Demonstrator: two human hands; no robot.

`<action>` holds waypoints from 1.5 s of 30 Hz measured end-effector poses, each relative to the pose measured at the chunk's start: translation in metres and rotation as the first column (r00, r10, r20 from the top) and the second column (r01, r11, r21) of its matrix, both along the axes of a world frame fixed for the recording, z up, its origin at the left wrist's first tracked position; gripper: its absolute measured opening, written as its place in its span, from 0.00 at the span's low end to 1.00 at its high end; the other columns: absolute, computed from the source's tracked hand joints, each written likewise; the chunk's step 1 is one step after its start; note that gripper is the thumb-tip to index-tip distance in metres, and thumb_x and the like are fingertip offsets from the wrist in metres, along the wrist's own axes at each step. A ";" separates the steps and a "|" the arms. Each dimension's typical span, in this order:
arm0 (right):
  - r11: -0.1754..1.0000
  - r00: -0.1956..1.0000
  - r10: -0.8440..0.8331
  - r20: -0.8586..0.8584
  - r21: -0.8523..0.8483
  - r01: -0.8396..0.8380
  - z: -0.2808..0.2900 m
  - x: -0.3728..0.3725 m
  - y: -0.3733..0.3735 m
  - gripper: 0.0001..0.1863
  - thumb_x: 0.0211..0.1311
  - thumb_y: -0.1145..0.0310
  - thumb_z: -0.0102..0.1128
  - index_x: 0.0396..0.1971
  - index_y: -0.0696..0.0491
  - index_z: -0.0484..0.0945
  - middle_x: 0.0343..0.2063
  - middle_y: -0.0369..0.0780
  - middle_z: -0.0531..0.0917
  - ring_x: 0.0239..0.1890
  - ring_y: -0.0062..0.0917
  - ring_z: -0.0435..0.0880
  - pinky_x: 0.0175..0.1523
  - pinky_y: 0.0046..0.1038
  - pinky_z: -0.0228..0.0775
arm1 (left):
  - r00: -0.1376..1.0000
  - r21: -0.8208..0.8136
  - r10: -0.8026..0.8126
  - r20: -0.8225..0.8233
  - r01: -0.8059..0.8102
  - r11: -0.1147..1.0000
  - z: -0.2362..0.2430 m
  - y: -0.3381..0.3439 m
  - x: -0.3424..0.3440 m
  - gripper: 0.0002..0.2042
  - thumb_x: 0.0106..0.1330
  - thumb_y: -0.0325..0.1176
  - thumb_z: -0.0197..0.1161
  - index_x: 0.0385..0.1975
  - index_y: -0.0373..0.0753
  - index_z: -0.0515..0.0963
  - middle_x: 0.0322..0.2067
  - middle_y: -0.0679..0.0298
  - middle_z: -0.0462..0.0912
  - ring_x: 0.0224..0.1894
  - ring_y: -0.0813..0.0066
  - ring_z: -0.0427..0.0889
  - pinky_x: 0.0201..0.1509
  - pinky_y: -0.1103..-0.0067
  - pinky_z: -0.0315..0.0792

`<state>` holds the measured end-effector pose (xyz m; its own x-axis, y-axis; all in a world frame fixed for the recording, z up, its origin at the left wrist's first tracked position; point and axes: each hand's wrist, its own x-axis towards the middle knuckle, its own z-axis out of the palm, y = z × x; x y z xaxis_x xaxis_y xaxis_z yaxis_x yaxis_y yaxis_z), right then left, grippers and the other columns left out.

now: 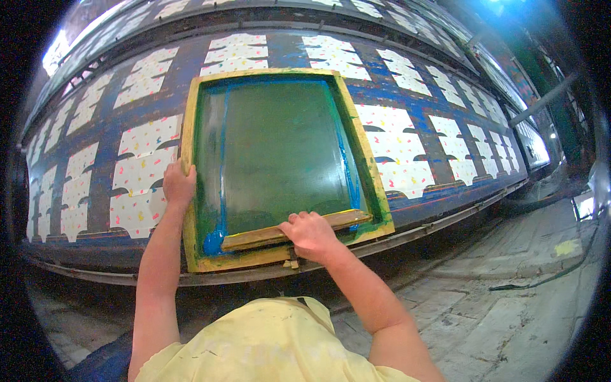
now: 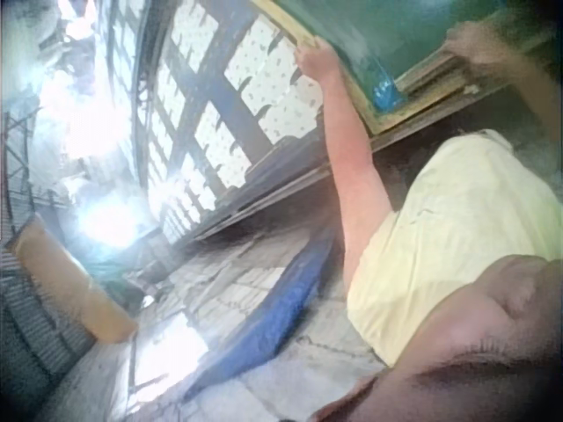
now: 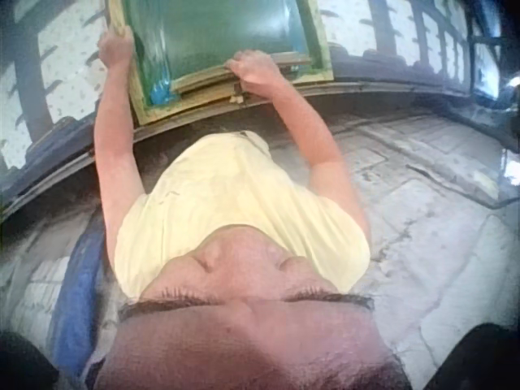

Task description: The person performs screen printing by repeatedly pulling a squeegee across a screen frame filled with green ink to transfer ink onto white sheets arranged on a flat table. The person repositions the screen between passes and continues the process across multiple sheets.

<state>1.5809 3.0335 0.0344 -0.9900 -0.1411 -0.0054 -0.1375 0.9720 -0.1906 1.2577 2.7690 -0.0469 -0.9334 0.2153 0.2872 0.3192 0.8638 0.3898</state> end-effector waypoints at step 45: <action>0.730 0.727 -0.655 -0.208 -0.423 0.537 -0.052 0.040 0.276 0.40 0.53 0.67 0.76 0.71 0.47 0.80 0.49 0.51 0.86 0.54 0.52 0.86 0.60 0.52 0.81 | 0.938 0.180 0.215 0.272 -0.269 0.946 -0.006 -0.002 -0.008 0.15 0.50 0.27 0.81 0.34 0.30 0.82 0.34 0.52 0.87 0.36 0.53 0.87 0.47 0.62 0.82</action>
<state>1.6207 3.3100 -0.0172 -0.7976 0.5440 0.2607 0.3401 0.7624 -0.5505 1.2498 2.7672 -0.0529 -0.9962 -0.0659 0.0565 -0.0178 0.7919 0.6104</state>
